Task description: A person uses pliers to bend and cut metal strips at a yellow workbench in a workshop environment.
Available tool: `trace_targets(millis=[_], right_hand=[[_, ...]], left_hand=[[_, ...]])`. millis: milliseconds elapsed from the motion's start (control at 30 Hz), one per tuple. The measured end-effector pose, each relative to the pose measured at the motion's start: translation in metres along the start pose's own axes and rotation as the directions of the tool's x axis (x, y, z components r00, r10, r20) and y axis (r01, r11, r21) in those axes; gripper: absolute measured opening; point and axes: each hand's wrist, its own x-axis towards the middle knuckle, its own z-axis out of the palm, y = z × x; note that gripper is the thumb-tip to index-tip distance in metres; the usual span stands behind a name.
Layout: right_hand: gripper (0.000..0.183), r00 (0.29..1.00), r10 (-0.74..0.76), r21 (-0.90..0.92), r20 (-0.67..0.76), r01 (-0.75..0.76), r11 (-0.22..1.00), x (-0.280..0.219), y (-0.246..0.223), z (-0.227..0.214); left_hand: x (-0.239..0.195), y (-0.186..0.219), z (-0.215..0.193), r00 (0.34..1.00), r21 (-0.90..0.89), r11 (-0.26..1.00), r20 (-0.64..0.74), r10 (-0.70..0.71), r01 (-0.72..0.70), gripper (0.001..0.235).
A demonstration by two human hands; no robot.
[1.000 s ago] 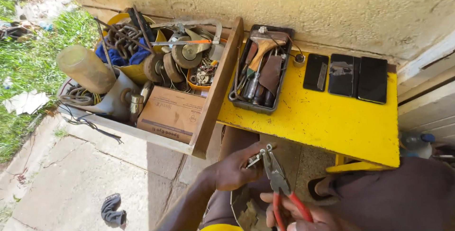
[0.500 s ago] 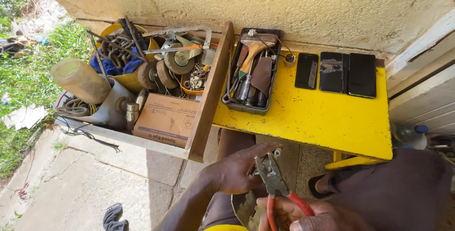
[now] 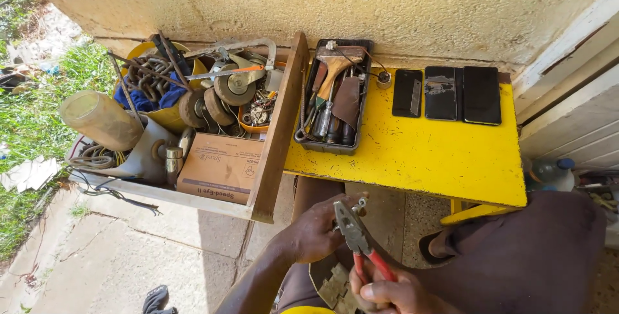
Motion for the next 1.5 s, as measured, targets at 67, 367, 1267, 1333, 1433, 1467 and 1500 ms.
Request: trace_targets(millis=[67,367,1267,1333,1433,1467,1500], right_hand=[[0.039,0.993,-0.013,0.021,-0.114,0.016,1.000,0.004,0.008,0.003],[0.058,0.846,0.281,0.649,-0.454,0.098,0.754,-0.012,-0.008,0.050],[0.071,0.981,0.024,-0.025,0.194,-0.019,1.000,-0.037,-0.015,0.041],[0.069,0.977,-0.011,-0.057,0.215,0.024,0.998,-0.035,-0.011,0.039],[0.079,0.990,0.026,0.044,0.136,-0.032,0.999,-0.022,0.006,-0.007],[0.079,0.991,0.019,0.045,0.136,-0.026,0.999,-0.017,0.007,-0.017],[0.065,0.976,-0.063,-0.133,0.210,0.093,0.987,-0.013,0.008,-0.026]], left_hand=[[-0.001,-0.002,0.004,0.999,-0.062,0.997,0.020,0.036,-0.035,0.067],[-0.003,0.002,-0.002,0.997,0.038,0.996,0.011,0.080,-0.081,0.077],[-0.010,0.019,0.002,0.999,0.062,0.998,-0.046,0.014,-0.011,0.078],[-0.009,0.017,0.000,0.994,0.038,0.994,-0.020,0.105,-0.104,0.075],[-0.005,0.020,-0.003,0.997,0.051,0.996,0.047,0.065,-0.068,0.079],[-0.004,0.016,-0.003,0.996,0.053,0.996,0.052,0.069,-0.072,0.079],[-0.002,0.013,-0.003,0.995,0.042,0.995,0.048,0.086,-0.088,0.078]])
